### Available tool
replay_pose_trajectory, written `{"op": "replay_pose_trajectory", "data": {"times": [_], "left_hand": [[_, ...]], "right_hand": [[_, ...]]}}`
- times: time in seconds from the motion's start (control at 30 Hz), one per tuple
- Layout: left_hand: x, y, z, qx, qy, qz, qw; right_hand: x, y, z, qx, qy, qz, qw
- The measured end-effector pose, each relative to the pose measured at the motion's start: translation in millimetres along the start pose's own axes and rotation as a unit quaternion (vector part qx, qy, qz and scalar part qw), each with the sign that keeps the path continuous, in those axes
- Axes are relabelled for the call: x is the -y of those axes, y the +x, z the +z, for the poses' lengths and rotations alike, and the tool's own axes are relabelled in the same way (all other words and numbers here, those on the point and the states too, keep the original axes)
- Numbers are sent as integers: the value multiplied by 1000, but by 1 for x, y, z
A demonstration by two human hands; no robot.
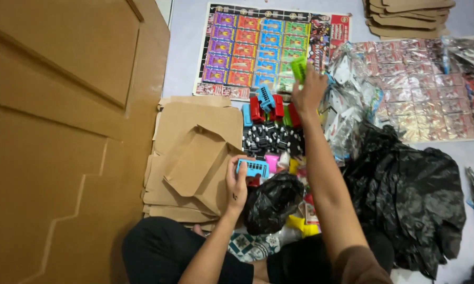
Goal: Packing small toy cars into individual cardboard boxes and then placing the boxes into a larger plastic bag.
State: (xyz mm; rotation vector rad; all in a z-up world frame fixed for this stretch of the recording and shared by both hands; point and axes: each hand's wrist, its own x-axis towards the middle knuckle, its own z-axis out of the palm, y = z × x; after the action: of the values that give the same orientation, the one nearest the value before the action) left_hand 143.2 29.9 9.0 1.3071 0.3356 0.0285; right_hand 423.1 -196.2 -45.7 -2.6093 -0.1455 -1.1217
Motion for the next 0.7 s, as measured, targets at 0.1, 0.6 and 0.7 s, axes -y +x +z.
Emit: {"op": "replay_pose_trajectory", "data": {"times": [0.1,0.6,0.7], "left_hand": [[15,3,-5,-17,-52,-17,998],[-4,-19,-6,-75,-134,-47,987],[-13,-16,2,-72,-156,-40,984]], "right_hand": [[-4,-32,-72,8,-54,43,998],[2,-57,-166,94,62,76,991],[25,-72,-183,57,129,43,989]]}}
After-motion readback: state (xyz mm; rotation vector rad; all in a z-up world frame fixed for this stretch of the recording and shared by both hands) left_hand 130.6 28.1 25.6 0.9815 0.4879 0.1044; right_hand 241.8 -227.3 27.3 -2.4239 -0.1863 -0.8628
